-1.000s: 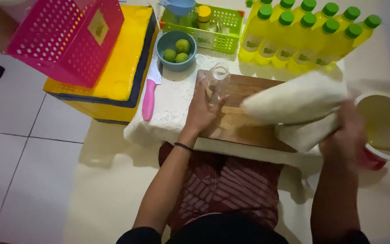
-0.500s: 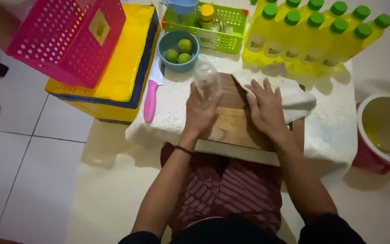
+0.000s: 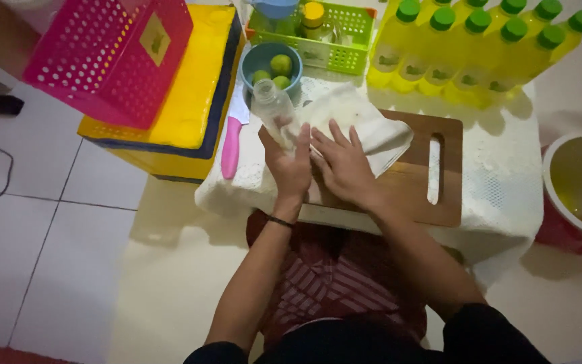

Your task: Manually filling small plastic bottles with a yellow beverage using a ladle and funnel, followed by capping the bottles.

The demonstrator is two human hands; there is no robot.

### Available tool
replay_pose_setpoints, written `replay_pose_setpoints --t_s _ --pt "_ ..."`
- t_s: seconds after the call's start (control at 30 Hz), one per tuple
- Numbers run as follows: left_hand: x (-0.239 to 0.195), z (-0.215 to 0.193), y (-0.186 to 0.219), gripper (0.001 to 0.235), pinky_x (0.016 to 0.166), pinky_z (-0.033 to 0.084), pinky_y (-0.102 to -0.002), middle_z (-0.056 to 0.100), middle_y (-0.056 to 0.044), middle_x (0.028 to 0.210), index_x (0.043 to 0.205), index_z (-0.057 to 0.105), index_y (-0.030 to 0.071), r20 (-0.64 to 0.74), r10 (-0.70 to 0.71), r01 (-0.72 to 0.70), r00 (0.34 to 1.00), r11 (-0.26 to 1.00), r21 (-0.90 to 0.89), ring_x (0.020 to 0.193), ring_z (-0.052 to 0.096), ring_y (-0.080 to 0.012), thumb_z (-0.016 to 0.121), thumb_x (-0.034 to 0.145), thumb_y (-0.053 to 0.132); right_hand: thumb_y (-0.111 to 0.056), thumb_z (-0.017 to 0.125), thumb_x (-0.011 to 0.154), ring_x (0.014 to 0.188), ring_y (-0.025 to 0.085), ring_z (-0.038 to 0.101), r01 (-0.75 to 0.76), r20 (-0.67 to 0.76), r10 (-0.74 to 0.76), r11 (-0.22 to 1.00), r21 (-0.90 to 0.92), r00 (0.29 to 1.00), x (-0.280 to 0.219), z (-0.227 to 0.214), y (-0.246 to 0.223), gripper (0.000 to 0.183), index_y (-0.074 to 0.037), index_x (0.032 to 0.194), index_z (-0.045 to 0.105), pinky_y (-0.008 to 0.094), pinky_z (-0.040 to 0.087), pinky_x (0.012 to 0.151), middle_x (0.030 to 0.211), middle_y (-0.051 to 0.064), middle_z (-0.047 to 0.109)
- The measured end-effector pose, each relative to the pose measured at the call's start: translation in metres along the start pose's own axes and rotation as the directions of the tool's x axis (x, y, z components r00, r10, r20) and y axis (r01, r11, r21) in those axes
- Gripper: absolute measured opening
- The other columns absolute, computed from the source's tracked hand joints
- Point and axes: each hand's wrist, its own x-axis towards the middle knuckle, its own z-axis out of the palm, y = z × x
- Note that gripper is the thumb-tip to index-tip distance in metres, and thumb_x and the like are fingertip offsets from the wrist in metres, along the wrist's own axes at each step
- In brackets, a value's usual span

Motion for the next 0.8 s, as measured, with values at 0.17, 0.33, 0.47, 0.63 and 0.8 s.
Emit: replay_pose_setpoints --t_s 0.17,0.33,0.47,0.63,0.8 --pt "-0.003 0.001 -0.008 0.054 0.102 0.051 -0.049 0.07 -0.014 0.117 0.136 0.054 0.014 -0.027 0.06 -0.061 0.998 0.998 -0.021 0.109 0.068 -0.0241 0.085 0.092 0.019 -0.028 0.052 0.107 0.146 0.047 0.039 0.158 0.152 -0.166 0.985 0.063 0.974 -0.028 -0.013 0.001 0.038 -0.022 0.142 0.065 0.074 0.023 0.115 0.148 0.01 0.061" --pt "-0.006 0.002 -0.001 0.057 0.094 0.055 -0.052 0.074 -0.018 0.109 0.128 0.057 0.01 0.073 0.003 -0.004 0.997 1.0 0.017 0.104 0.073 -0.0339 0.09 0.084 0.024 -0.026 0.055 0.105 0.147 0.045 0.038 0.209 0.175 -0.219 0.975 0.073 0.96 -0.051 -0.02 -0.007 0.04 -0.018 0.143 0.064 0.071 0.021 0.117 0.148 0.01 0.061" --pt "-0.005 0.0 0.004 0.058 0.088 0.057 -0.052 0.075 -0.018 0.105 0.123 0.059 0.009 0.109 -0.017 0.017 0.994 1.0 0.002 0.102 0.074 -0.0351 0.092 0.079 0.028 -0.023 0.057 0.104 0.148 0.043 0.037 0.205 0.203 -0.228 0.97 0.128 0.952 -0.058 -0.027 -0.008 0.041 -0.015 0.144 0.063 0.068 0.02 0.119 0.149 0.01 0.061" --pt "-0.003 -0.007 -0.002 0.056 0.095 0.056 -0.051 0.074 -0.015 0.115 0.131 0.057 0.013 0.155 -0.115 0.125 0.981 0.99 -0.057 0.111 0.072 -0.0308 0.087 0.087 0.027 -0.015 0.053 0.103 0.144 0.05 0.037 0.154 0.321 -0.248 0.944 0.291 0.914 -0.064 -0.067 -0.016 0.041 -0.011 0.142 0.063 0.073 0.018 0.116 0.144 0.016 0.064" --pt "-0.006 -0.007 0.004 0.054 0.093 0.058 -0.052 0.074 -0.012 0.113 0.13 0.057 0.014 0.227 -0.2 0.229 0.953 0.967 -0.109 0.107 0.072 -0.0283 0.087 0.087 0.029 -0.014 0.05 0.102 0.144 0.045 0.038 0.012 0.425 -0.232 0.888 0.459 0.875 -0.095 -0.1 -0.003 0.04 -0.012 0.138 0.067 0.071 0.019 0.116 0.144 0.012 0.067"
